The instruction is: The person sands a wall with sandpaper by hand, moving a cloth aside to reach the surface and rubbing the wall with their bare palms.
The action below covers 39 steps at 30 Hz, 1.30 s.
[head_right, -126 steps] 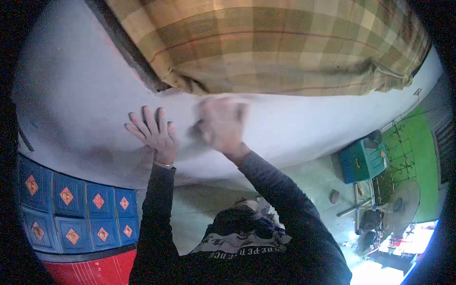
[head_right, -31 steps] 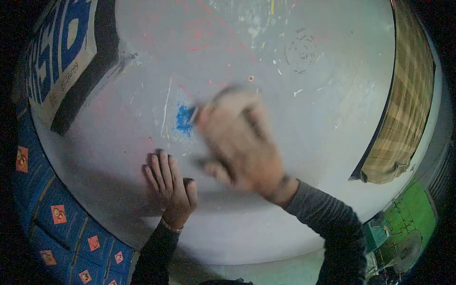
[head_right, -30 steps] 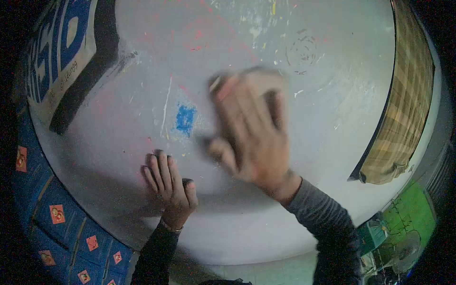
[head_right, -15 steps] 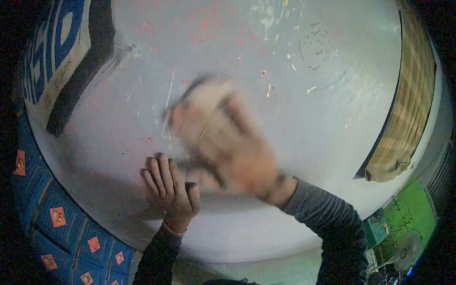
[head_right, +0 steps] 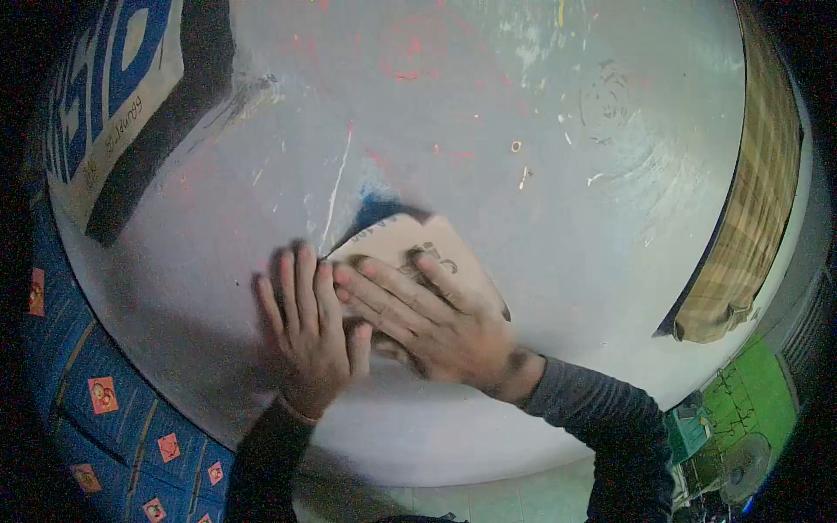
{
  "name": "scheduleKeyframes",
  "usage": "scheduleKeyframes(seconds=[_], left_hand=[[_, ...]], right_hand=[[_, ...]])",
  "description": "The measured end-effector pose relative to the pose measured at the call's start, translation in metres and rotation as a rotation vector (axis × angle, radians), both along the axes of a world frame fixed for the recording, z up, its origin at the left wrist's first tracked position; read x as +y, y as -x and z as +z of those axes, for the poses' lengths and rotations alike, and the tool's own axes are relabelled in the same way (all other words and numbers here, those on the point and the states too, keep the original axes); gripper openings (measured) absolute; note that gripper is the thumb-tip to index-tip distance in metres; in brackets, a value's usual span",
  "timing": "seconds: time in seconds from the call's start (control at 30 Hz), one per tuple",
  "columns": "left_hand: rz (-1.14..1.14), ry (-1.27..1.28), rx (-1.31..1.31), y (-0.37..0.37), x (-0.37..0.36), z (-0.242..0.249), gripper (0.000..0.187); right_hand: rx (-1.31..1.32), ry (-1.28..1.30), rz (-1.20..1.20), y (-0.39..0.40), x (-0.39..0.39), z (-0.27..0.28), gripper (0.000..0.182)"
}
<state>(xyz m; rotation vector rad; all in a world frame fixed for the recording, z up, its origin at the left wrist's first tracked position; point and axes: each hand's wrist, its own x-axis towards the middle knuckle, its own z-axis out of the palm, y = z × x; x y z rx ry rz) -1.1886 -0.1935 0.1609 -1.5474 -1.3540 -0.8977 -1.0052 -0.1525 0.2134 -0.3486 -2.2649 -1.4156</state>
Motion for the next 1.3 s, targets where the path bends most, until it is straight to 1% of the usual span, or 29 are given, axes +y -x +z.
scheduleKeyframes(seconds=[0.03,0.1,0.13,0.17,0.23,0.27,0.3,0.37,0.4,0.43,0.5,0.53,0.57,0.63,0.67,0.73,0.77,0.83,0.87,0.9,0.97,1.03,1.07,1.1,1.17,1.2,1.23,1.3], left_hand=[[-0.032,0.023,0.042,0.007,-0.001,0.012,0.068],[-0.064,0.030,0.074,0.020,-0.002,0.037,0.067],[-0.102,-0.002,0.114,0.025,-0.003,0.050,0.061],[-0.139,-0.031,0.159,0.030,-0.004,0.064,0.056],[-0.135,-0.018,0.301,0.041,-0.007,0.101,0.055],[-0.095,-0.012,0.437,0.048,-0.008,0.120,0.058],[-0.103,-0.032,0.488,0.051,-0.006,0.134,0.056],[-0.105,-0.083,0.616,0.055,-0.004,0.161,0.054],[-0.121,-0.082,0.629,0.052,-0.001,0.172,0.054],[-0.101,-0.134,0.659,0.047,0.002,0.181,0.053],[-0.080,-0.212,0.709,0.038,0.007,0.190,0.052],[-0.076,-0.219,0.717,0.034,0.010,0.191,0.052],[-0.071,-0.224,0.727,0.031,0.011,0.194,0.052],[-0.065,-0.227,0.734,0.027,0.010,0.194,0.052],[-0.064,-0.220,0.729,0.027,0.008,0.192,0.052],[-0.057,-0.212,0.738,0.025,0.006,0.190,0.052],[-0.056,-0.203,0.728,0.023,0.005,0.189,0.052],[-0.056,-0.182,0.712,0.022,0.005,0.186,0.052],[-0.051,-0.176,0.712,0.021,0.004,0.186,0.051],[-0.049,-0.175,0.715,0.020,0.004,0.184,0.051],[-0.043,-0.158,0.709,0.018,0.001,0.178,0.051],[-0.039,-0.134,0.696,0.017,-0.001,0.168,0.051],[-0.040,-0.107,0.689,0.016,-0.002,0.161,0.051],[-0.045,-0.104,0.687,0.016,-0.003,0.155,0.051],[-0.064,0.022,0.679,0.019,-0.001,0.138,0.050],[-0.073,0.056,0.704,0.022,-0.001,0.132,0.050],[-0.075,0.056,0.717,0.023,-0.002,0.126,0.050],[-0.068,0.075,0.712,0.027,-0.002,0.117,0.049]], right_hand=[[0.000,0.003,-0.002,-0.005,-0.003,0.008,0.056],[0.331,0.257,-0.077,-0.019,-0.007,0.043,0.056],[0.583,0.093,-0.073,-0.015,-0.005,0.050,0.055],[0.633,0.044,-0.077,-0.010,-0.005,0.049,0.049],[0.272,0.297,-0.021,-0.008,-0.010,0.027,0.048],[0.067,0.190,0.117,-0.006,-0.001,0.003,0.050],[0.078,0.194,0.116,-0.006,0.004,-0.002,0.050],[-0.054,0.157,0.133,-0.016,0.010,-0.008,0.049],[0.093,0.343,0.079,-0.025,0.000,0.017,0.051],[0.411,0.232,0.111,-0.027,-0.004,0.029,0.055],[0.764,0.093,0.050,-0.024,-0.003,0.025,0.056],[0.650,0.175,0.103,-0.022,0.004,-0.005,0.057],[0.366,0.213,0.035,-0.021,0.006,-0.035,0.061],[-0.061,0.156,0.206,-0.010,-0.003,-0.054,0.065],[-0.049,0.162,0.194,-0.015,-0.001,-0.053,0.065],[0.438,0.298,0.045,-0.031,0.000,-0.040,0.064],[0.754,0.246,-0.047,-0.030,-0.003,-0.031,0.059],[0.798,0.343,-0.010,-0.016,-0.013,-0.044,0.058],[0.556,0.516,0.140,-0.010,-0.009,-0.066,0.058],[0.275,0.465,0.167,-0.002,-0.009,-0.081,0.057],[0.209,0.174,0.077,-0.006,-0.002,-0.087,0.056],[0.727,0.339,-0.014,-0.012,-0.006,-0.064,0.058],[0.986,0.334,-0.009,-0.013,-0.005,-0.052,0.060],[1.082,0.322,0.014,-0.008,-0.003,-0.054,0.062],[0.565,0.488,0.019,0.000,-0.011,-0.086,0.062],[0.338,0.327,0.044,0.010,-0.013,-0.096,0.060],[0.352,0.326,0.044,0.006,-0.012,-0.099,0.060],[0.489,0.303,-0.001,-0.007,-0.005,-0.084,0.059]])
